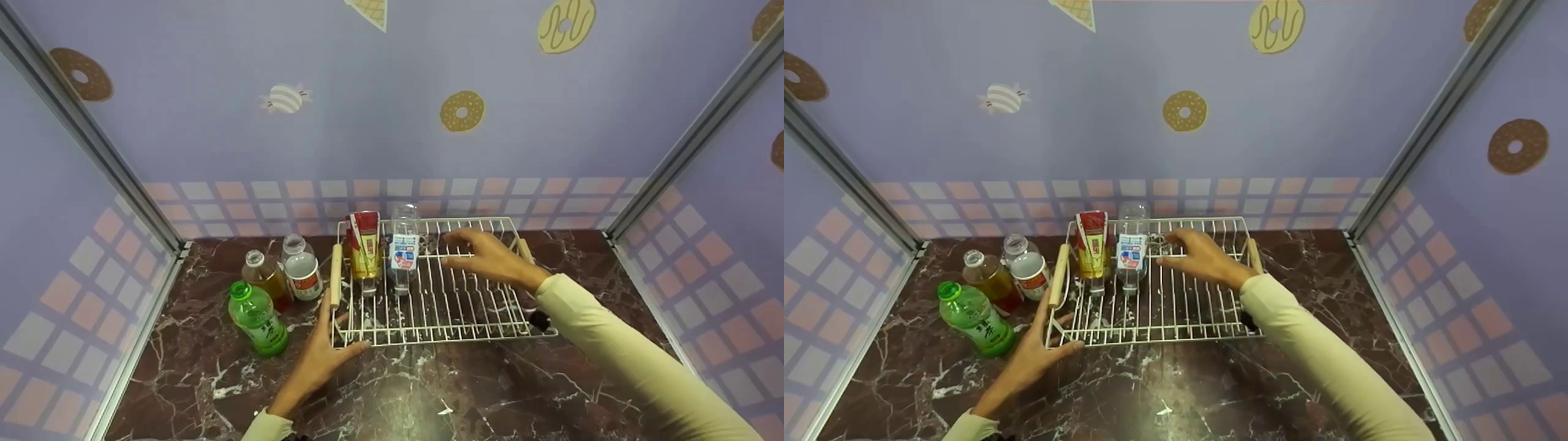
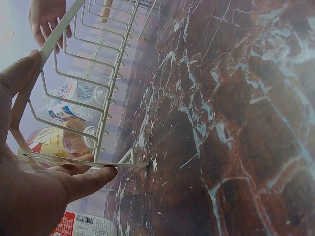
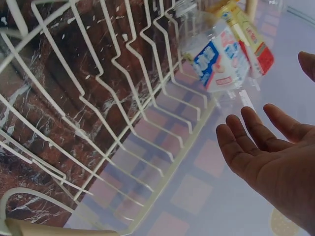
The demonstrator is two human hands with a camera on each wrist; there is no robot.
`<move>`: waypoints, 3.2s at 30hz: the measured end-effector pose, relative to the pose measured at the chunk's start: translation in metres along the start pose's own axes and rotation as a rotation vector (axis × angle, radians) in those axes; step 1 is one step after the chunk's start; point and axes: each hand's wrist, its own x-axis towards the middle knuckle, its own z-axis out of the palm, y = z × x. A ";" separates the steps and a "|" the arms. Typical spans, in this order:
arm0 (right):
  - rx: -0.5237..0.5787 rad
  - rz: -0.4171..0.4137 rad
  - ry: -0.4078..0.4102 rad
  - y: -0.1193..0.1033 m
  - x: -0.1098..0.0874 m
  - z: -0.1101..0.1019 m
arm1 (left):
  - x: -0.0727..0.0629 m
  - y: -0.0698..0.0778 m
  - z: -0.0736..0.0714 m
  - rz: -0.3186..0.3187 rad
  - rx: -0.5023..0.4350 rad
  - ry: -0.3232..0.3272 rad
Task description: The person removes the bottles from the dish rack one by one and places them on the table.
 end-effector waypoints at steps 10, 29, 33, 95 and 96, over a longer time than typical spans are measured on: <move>-0.052 0.060 -0.056 0.026 0.026 0.008 | 0.003 -0.001 0.004 0.014 0.013 -0.009; 0.016 0.108 -0.154 0.036 0.057 0.038 | 0.002 -0.004 -0.001 0.017 -0.006 -0.008; 0.009 0.127 -0.162 0.036 0.061 0.045 | 0.001 -0.003 -0.002 0.019 0.012 -0.003; 0.309 0.048 0.015 0.020 0.021 0.030 | -0.002 -0.002 -0.003 0.012 0.036 -0.011; 0.312 0.048 0.020 0.019 0.018 0.029 | -0.002 -0.002 -0.003 0.013 0.036 -0.010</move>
